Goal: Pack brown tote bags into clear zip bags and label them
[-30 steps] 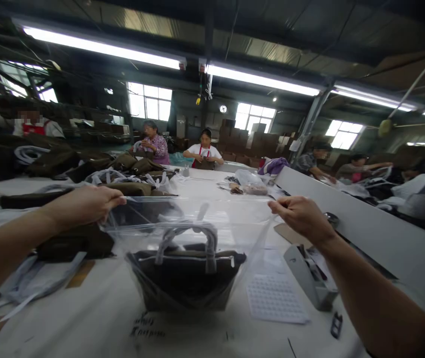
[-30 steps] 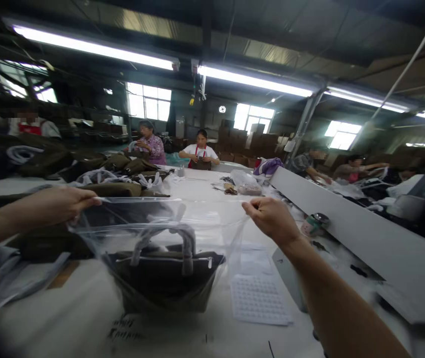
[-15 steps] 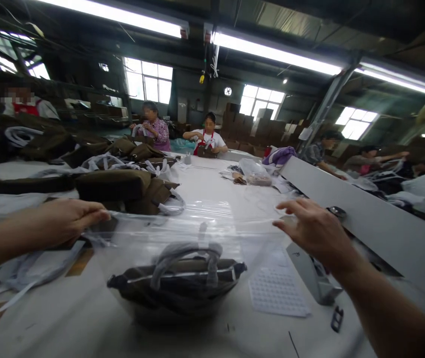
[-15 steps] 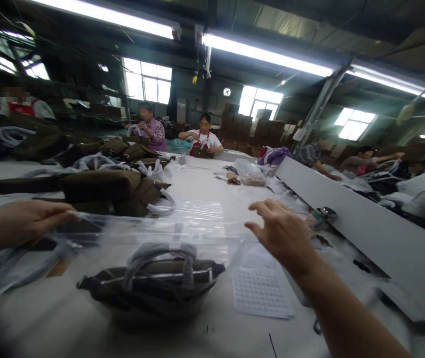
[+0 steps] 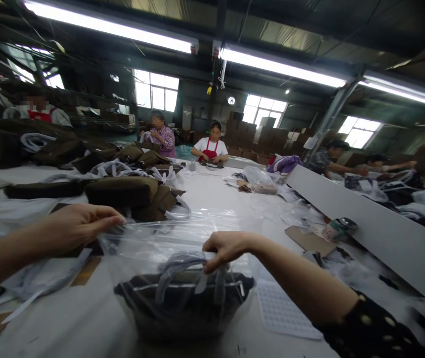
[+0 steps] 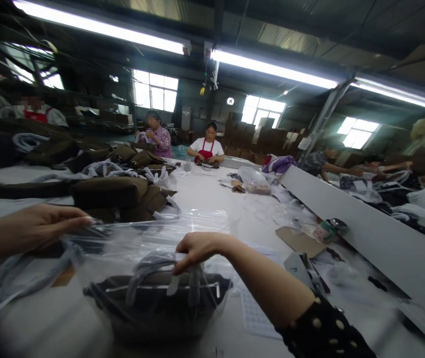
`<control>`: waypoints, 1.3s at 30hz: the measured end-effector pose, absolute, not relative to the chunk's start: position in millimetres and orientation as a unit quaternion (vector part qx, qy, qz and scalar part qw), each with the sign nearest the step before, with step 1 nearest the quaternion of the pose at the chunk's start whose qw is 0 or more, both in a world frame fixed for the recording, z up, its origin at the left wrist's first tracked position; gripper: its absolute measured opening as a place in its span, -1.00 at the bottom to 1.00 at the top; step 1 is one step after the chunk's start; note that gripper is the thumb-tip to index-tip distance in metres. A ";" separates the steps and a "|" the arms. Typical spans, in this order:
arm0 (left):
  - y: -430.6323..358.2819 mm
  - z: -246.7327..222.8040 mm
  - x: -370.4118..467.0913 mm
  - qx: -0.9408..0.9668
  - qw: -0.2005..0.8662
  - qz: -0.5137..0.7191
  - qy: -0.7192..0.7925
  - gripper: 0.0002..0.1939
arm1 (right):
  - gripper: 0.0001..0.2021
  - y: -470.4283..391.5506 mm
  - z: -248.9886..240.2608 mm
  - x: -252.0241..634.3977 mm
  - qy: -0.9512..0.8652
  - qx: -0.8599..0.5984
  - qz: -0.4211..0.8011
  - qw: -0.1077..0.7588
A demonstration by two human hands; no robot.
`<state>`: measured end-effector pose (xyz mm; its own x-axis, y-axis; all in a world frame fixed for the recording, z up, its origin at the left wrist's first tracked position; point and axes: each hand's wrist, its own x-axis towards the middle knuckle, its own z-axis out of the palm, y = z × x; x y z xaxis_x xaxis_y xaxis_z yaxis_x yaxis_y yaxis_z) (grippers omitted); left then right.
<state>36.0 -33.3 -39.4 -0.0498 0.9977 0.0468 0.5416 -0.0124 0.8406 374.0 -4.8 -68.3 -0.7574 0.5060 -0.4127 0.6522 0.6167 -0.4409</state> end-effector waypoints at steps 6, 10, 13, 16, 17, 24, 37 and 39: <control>-8.1 -26.9 16.8 0.704 0.270 0.083 0.651 -0.66 | -0.51 13.5 -43.8 433.8 0.858 0.438 -0.208 0.173; 1.7 -13.0 14.7 0.703 0.248 0.037 0.665 -0.62 | -0.64 8.2 -10.9 484.8 0.840 0.503 -0.181 0.091; -0.1 -11.8 -4.5 0.680 0.245 0.084 0.685 -0.58 | -0.75 -11.0 -6.7 524.1 0.833 0.504 -0.181 -0.139; -11.6 -42.1 -33.6 0.600 0.270 0.350 0.666 -0.45 | -0.63 -26.7 -47.4 562.4 0.693 0.459 -0.166 -0.531; -16.7 -59.3 -39.3 0.566 0.280 0.456 0.626 -0.39 | -0.56 -27.9 -68.6 570.0 0.626 0.437 -0.183 -0.619; -46.1 -167.2 18.3 0.530 0.510 0.520 0.434 0.06 | -0.25 0.8 -163.7 514.5 0.549 0.371 -0.500 -0.558; -18.5 -143.6 69.1 0.312 0.496 0.672 0.453 -0.83 | -0.82 49.2 -132.0 458.5 0.325 0.397 -0.519 -0.684; 15.6 -115.1 68.4 0.325 0.495 0.673 0.443 -0.89 | -0.79 68.6 -104.1 453.2 0.316 0.414 -0.525 -0.673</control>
<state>68.4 15.6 -115.1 -0.2983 0.9545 -0.0007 -0.3782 -0.1175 0.9182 453.2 68.6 -104.1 0.2482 0.9687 -0.0093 -0.4447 0.1054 -0.8895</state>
